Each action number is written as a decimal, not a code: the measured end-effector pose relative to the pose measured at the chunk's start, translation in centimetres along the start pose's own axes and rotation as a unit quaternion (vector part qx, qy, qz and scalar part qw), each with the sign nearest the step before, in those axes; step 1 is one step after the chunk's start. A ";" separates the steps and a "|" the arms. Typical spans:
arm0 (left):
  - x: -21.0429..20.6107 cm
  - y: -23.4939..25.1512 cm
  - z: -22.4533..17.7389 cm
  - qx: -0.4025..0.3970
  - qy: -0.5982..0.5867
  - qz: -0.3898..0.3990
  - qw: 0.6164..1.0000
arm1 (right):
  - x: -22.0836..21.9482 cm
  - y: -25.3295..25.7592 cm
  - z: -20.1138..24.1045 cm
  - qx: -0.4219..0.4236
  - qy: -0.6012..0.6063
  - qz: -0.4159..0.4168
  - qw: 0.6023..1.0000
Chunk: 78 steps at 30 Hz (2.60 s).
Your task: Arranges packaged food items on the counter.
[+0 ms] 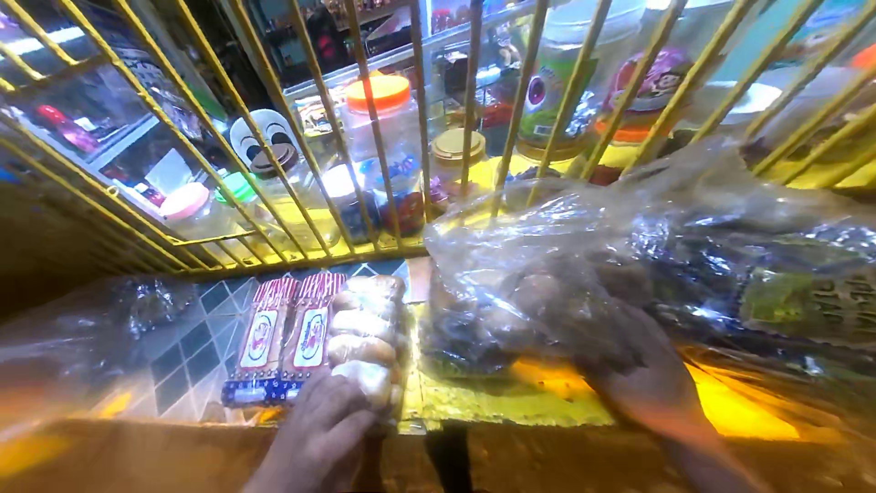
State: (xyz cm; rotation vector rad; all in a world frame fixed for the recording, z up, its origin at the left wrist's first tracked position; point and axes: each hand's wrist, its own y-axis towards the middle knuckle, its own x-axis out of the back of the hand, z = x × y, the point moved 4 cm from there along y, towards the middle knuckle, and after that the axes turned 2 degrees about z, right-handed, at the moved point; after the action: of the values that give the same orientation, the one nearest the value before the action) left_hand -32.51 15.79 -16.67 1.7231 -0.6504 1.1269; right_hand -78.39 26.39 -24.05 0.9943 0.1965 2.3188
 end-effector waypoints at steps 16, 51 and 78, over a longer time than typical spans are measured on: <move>-0.3 39.3 -3.4 0.142 -0.189 0.268 0.934 | -0.2 -0.1 1.3 -0.016 0.004 -0.032 0.999; -7.3 36.6 -15.9 0.264 0.081 0.410 0.869 | 6.6 1.7 -3.6 -0.038 0.006 -0.008 0.999; 11.9 26.3 -6.7 0.099 -0.554 -0.265 0.783 | 6.5 1.4 -4.5 -0.015 0.015 0.006 1.000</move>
State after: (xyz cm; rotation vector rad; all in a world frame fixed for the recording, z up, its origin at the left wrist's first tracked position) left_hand -51.23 11.77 5.90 2.4811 -0.6367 -0.3446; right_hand -85.73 29.48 -22.76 0.9498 0.1668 2.3421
